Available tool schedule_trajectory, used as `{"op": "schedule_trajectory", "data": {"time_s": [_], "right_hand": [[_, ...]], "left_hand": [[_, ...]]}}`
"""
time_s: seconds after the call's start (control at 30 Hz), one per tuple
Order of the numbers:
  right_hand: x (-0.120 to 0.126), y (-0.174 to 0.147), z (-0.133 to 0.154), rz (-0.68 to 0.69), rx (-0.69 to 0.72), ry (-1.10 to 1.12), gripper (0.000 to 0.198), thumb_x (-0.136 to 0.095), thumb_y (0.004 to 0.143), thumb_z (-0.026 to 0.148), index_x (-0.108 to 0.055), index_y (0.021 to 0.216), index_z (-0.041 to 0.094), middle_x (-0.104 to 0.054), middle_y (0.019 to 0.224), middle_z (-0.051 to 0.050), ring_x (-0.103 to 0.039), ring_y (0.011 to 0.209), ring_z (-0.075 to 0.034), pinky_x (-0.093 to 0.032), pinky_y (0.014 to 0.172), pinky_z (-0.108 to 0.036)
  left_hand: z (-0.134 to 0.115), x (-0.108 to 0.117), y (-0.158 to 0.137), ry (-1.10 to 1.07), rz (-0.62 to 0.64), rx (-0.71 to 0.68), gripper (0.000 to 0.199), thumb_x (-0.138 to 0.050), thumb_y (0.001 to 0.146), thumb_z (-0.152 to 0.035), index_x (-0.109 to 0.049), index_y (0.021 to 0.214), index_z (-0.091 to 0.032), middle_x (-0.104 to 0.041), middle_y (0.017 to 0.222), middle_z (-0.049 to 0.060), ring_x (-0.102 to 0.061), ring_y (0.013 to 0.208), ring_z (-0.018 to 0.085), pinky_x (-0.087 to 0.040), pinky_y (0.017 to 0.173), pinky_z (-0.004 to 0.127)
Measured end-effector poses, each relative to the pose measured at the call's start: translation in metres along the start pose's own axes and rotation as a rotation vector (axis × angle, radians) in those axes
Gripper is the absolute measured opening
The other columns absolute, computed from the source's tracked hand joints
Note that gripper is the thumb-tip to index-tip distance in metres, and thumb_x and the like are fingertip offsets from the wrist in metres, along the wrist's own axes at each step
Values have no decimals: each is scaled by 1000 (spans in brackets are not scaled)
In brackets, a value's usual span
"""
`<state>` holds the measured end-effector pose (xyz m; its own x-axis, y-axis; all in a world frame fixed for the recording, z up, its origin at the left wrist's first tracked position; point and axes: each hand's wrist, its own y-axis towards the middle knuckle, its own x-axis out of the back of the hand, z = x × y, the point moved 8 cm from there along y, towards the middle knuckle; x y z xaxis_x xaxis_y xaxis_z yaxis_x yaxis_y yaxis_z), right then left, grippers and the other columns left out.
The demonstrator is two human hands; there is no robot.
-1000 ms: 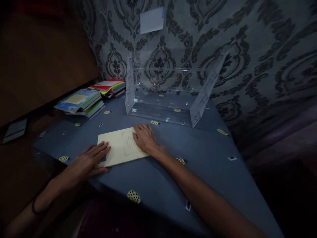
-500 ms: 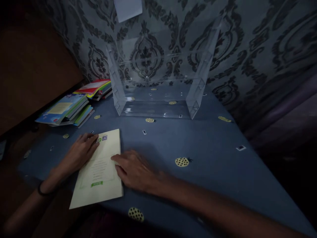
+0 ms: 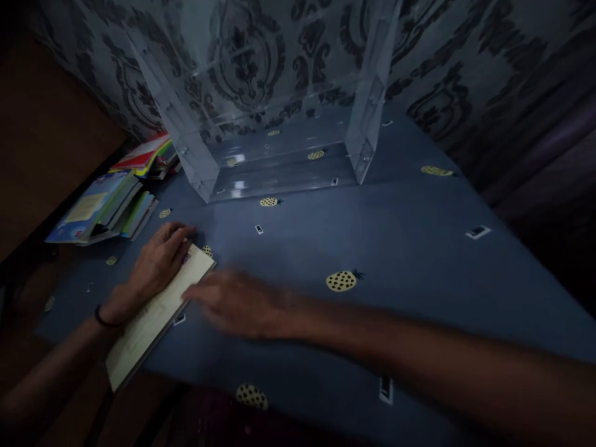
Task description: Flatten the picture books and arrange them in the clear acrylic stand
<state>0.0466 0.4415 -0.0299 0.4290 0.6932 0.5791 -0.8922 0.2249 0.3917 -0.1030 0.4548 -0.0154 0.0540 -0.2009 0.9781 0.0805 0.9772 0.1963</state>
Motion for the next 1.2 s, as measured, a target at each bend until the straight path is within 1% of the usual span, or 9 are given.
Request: {"op": "schedule_trajectory", "data": {"time_s": [0.1, 0.17, 0.23, 0.37, 0.57, 0.7, 0.87, 0.97, 1.2], "right_hand": [[36, -3, -37, -241, -244, 47, 30, -50, 96, 10, -67, 120, 18, -76, 103, -6, -70, 95, -19, -53, 89, -37], [48, -2, -52, -303, -316, 88, 33, -47, 96, 8, -63, 123, 19, -76, 101, -4, -71, 94, -17, -53, 89, -36], [51, 1, -60, -312, -345, 100, 36, -45, 95, 6, -60, 125, 19, -76, 105, -4, -70, 98, -17, -52, 91, -37], [45, 3, -61, -277, -325, 61, 38, -46, 94, 5, -55, 129, 18, -76, 110, -5, -69, 107, -19, -50, 96, -41], [38, 3, -55, -218, -267, 42, 41, -46, 94, 5, -53, 133, 18, -76, 113, -7, -68, 112, -21, -47, 102, -46], [36, 3, -53, -185, -249, 46, 43, -45, 95, 5, -50, 136, 17, -76, 116, -8, -68, 112, -21, -44, 106, -49], [36, 2, -52, -177, -245, 50, 45, -44, 95, 7, -48, 139, 16, -76, 117, -7, -69, 112, -22, -43, 107, -53], [37, 2, -52, -186, -252, 54, 46, -44, 95, 7, -48, 140, 18, -76, 118, -6, -68, 113, -22, -44, 107, -52], [38, 2, -53, -214, -259, 89, 49, -45, 93, 4, -47, 140, 17, -74, 121, -8, -69, 112, -21, -51, 98, -45]], "left_hand": [[-30, 8, -18, -34, -14, 19, 30, -38, 104, -37, -61, 110, -19, -63, 100, 9, -61, 94, 24, -55, 83, 38], [-47, 11, -29, 14, -9, 1, 30, -44, 102, -43, -60, 109, -19, -63, 102, 10, -60, 97, 27, -54, 84, 40], [-56, 12, -35, 82, -2, -7, 33, -49, 100, -46, -59, 114, -18, -64, 108, 12, -60, 101, 29, -55, 83, 42], [-60, 13, -36, 150, 12, 2, 31, -49, 100, -41, -59, 120, -18, -67, 109, 12, -63, 98, 29, -56, 75, 38], [-61, 19, -31, 159, 37, 13, 26, -48, 99, -34, -67, 107, -19, -73, 99, 10, -68, 87, 27, -53, 64, 34], [-58, 24, -29, 89, 44, 7, 28, -46, 100, -33, -71, 100, -20, -76, 89, 7, -72, 78, 24, -50, 63, 31], [-47, 27, -27, -65, 82, 59, 35, -44, 100, -40, -72, 109, -20, -79, 94, 6, -75, 79, 22, -52, 66, 30], [-44, 28, -26, -116, 113, 77, 38, -43, 100, -42, -73, 109, -19, -80, 95, 6, -75, 78, 22, -53, 65, 30], [-50, 30, -27, -76, 114, 49, 35, -43, 100, -35, -72, 111, -17, -79, 95, 8, -75, 78, 22, -53, 66, 30]]}}
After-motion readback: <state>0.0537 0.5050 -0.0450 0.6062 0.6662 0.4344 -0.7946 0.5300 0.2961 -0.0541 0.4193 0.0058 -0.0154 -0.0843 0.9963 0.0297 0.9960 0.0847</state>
